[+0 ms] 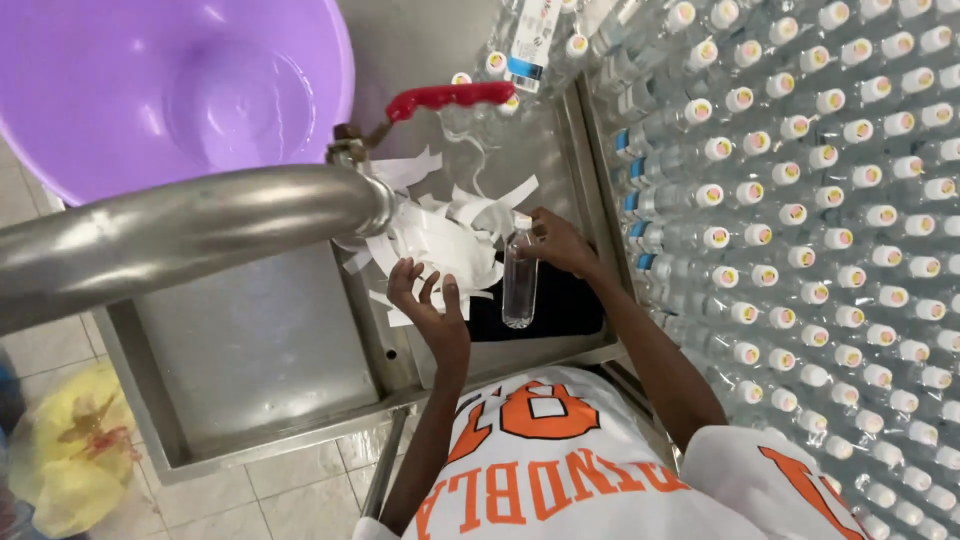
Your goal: The person repeatedly picks up clear plastic water bottles from a large stack on a metal counter. They peel a white label from a roll and apply it to the bottle, smoothing it down with their fingers. The labeled bottles are then placed in a separate area on the counter.
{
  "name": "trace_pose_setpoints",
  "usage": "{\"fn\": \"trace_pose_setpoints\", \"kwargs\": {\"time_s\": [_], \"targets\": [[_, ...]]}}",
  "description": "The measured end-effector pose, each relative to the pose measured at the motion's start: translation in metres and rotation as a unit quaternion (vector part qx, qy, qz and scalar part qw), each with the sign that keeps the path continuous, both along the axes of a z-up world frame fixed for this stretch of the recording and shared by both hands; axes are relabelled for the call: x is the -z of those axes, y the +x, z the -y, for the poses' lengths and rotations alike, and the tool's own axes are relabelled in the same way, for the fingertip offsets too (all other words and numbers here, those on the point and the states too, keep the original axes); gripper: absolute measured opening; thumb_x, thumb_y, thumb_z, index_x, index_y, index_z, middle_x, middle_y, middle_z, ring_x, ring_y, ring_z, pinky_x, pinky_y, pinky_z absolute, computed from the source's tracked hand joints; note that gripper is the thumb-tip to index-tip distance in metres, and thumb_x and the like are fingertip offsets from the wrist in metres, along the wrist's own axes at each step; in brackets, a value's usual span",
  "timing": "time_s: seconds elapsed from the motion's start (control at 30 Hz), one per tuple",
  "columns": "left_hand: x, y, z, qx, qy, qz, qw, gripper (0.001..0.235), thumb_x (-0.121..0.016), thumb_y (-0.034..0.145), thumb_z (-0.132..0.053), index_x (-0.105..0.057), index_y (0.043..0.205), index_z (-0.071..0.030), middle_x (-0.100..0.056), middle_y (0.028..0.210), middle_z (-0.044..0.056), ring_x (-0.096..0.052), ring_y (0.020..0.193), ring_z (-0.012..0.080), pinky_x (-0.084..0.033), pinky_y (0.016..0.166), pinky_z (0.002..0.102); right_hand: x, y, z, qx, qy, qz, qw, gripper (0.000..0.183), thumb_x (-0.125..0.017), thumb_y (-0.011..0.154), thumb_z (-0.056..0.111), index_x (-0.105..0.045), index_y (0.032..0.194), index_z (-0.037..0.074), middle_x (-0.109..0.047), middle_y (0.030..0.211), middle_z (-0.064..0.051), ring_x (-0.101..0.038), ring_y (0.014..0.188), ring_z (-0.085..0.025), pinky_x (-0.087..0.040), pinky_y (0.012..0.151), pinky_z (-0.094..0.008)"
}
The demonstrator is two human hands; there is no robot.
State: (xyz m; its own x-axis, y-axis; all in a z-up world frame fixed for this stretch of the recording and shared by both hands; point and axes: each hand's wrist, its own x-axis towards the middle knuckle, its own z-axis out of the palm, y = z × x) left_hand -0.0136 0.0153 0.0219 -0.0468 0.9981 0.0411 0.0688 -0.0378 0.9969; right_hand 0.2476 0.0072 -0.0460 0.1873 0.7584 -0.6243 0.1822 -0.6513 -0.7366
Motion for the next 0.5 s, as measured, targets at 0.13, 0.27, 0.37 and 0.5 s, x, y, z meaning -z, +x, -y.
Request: {"fn": "trace_pose_setpoints", "kwargs": {"time_s": [0.13,0.27,0.37,0.5], "targets": [[0.0,0.01,0.009,0.016,0.006,0.009,1.0,0.06,-0.072,0.105,-0.008,-0.039,0.156,-0.008,-0.03,0.157,0.011,-0.047,0.139,0.0244,-0.056,0.111,0.039,0.01,-0.005,0.015,0.049,-0.042,-0.035,0.997,0.089,-0.098,0.081,0.034,-0.055,0.153,0.005,-0.065,0.139,-0.034,-0.067,0.129,-0.046,-0.069,0.089,-0.049],[-0.002,0.014,0.012,0.035,-0.007,0.015,0.999,0.056,-0.072,0.106,-0.011,-0.044,0.154,-0.01,-0.03,0.157,0.01,-0.048,0.139,0.0232,-0.057,0.11,0.039,0.018,-0.004,-0.005,-0.084,-0.08,0.044,0.992,0.097,-0.095,0.078,0.046,-0.055,0.155,0.002,-0.068,0.134,-0.035,-0.07,0.125,-0.045,-0.069,0.09,-0.049],[-0.003,0.015,0.01,0.041,-0.009,0.02,0.999,0.052,-0.071,0.107,-0.013,-0.045,0.152,-0.012,-0.03,0.157,0.01,-0.048,0.138,0.0221,-0.057,0.11,0.039,0.039,-0.006,-0.014,-0.158,-0.088,0.083,0.98,0.108,-0.094,0.077,0.055,-0.051,0.157,-0.003,-0.063,0.141,-0.038,-0.072,0.122,-0.045,-0.07,0.091,-0.049],[-0.002,0.013,0.011,0.039,-0.022,0.016,0.999,0.05,-0.071,0.106,-0.013,-0.047,0.15,-0.011,-0.03,0.157,0.009,-0.048,0.138,0.0228,-0.057,0.11,0.04,0.084,-0.008,0.006,-0.14,-0.03,0.159,0.977,0.094,-0.085,0.088,0.045,-0.047,0.152,-0.013,-0.047,0.15,-0.043,-0.067,0.127,-0.049,-0.07,0.092,-0.053]]}}
